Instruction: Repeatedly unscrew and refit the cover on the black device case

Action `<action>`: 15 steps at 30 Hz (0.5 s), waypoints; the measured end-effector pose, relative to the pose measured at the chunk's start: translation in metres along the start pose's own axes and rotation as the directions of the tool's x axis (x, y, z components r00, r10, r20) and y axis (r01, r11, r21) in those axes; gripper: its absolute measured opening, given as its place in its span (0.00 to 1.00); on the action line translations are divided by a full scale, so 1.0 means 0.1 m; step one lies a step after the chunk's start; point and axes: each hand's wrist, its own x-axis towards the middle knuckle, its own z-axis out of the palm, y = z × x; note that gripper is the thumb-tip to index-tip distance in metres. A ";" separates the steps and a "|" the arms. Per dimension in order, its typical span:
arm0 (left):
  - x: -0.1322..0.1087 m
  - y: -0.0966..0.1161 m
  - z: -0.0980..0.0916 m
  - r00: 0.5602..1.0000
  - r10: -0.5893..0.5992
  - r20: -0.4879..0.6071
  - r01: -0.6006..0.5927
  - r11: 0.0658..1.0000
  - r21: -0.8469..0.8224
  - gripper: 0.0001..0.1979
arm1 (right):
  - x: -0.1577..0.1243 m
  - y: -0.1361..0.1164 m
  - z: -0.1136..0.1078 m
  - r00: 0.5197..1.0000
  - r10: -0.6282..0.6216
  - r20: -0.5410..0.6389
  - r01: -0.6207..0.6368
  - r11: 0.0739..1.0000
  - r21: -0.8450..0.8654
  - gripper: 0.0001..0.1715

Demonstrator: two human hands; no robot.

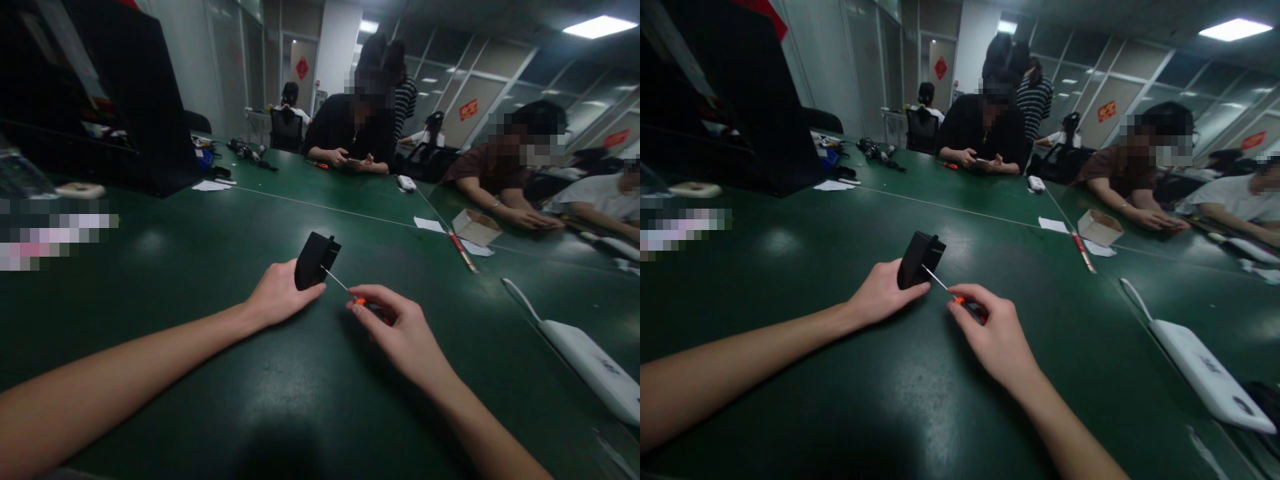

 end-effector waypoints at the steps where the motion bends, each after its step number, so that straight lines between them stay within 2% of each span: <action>1: 0.00 0.00 0.00 1.000 -0.002 0.002 0.002 1.000 0.008 0.16 | 0.00 0.00 0.00 1.000 0.011 0.020 -0.011 1.000 0.015 0.15; 5: -0.01 0.00 0.01 1.000 0.001 0.011 -0.002 0.998 0.068 0.17 | 0.01 -0.01 -0.01 1.000 0.016 0.022 -0.016 1.000 -0.010 0.15; 8: -0.01 -0.02 0.01 1.000 0.019 0.008 -0.020 0.986 0.166 0.19 | 0.01 -0.03 -0.03 1.000 0.000 -0.016 -0.001 0.999 -0.051 0.14; 12: 0.00 -0.06 0.00 1.000 0.028 0.008 -0.029 0.953 0.302 0.20 | 0.01 -0.01 -0.01 1.000 0.016 -0.003 -0.017 0.998 -0.053 0.16; 15: 0.00 -0.08 0.00 0.999 0.026 0.020 -0.032 0.940 0.341 0.20 | 0.01 0.02 0.04 1.000 -0.020 -0.011 0.019 0.995 -0.094 0.15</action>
